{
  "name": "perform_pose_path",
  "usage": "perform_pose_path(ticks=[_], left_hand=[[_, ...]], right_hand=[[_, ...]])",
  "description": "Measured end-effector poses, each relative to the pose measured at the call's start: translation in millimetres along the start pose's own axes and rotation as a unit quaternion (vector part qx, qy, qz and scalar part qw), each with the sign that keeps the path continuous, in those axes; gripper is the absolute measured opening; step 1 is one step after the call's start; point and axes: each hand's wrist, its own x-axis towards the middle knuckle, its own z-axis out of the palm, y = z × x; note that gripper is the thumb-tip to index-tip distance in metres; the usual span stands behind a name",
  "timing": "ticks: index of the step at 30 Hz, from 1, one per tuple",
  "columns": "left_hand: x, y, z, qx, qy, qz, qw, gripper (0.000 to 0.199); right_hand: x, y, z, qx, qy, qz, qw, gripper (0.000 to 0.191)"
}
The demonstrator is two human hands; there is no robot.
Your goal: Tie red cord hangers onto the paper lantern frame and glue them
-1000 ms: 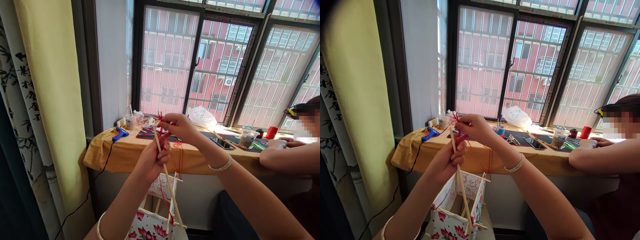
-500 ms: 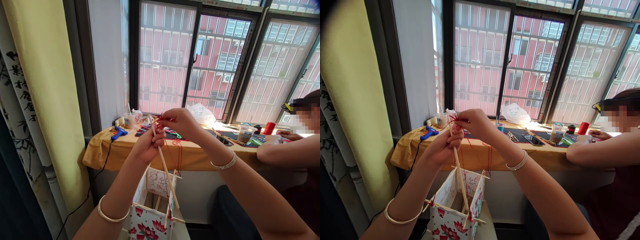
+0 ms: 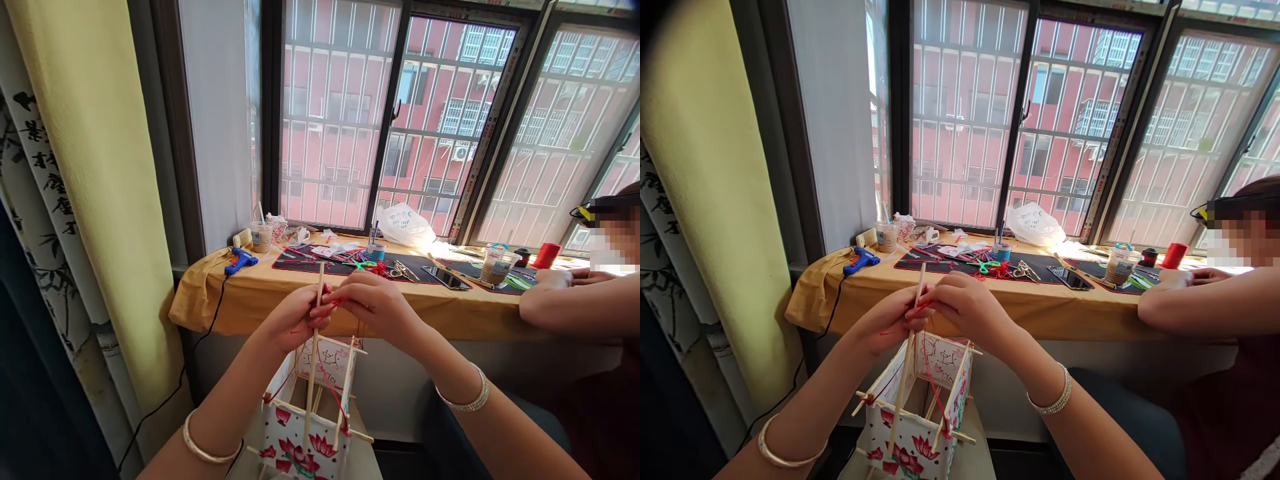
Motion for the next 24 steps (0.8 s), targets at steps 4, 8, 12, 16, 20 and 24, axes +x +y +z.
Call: perform_pose_path(ticks=[4, 8, 12, 16, 20, 24], left_hand=[[-4.3, -12.6, -12.8, 0.032, 0.009, -0.017, 0.999, 0.019], [-4.8, -18.3, -23.1, 0.042, 0.03, -0.015, 0.999, 0.018], [-3.2, -26.8, -29.6, 0.063, 0.036, -0.031, 0.997, 0.014], [-7.4, -37.6, -30.5, 0.125, 0.014, -0.081, 0.989, 0.011], [-15.2, -44.2, -28.3, 0.197, -0.011, -0.139, 0.971, 0.019], [-22.2, -41.0, -27.3, 0.292, -0.035, -0.167, 0.941, 0.023]], right_hand=[[-20.6, 4.4, 12.2, 0.06, 0.023, 0.079, 0.995, 0.025], [-35.3, 3.3, 20.0, 0.108, 0.043, 0.112, 0.987, 0.022], [-44.3, -9.9, 20.5, 0.102, 0.01, 0.054, 0.993, 0.02], [-46.5, -18.6, 19.4, 0.084, -0.018, 0.017, 0.996, 0.022], [-49.5, -11.9, 26.0, 0.048, -0.011, 0.054, 0.997, 0.018], [-58.2, -4.6, 40.6, 0.102, 0.019, 0.126, 0.987, 0.018]])
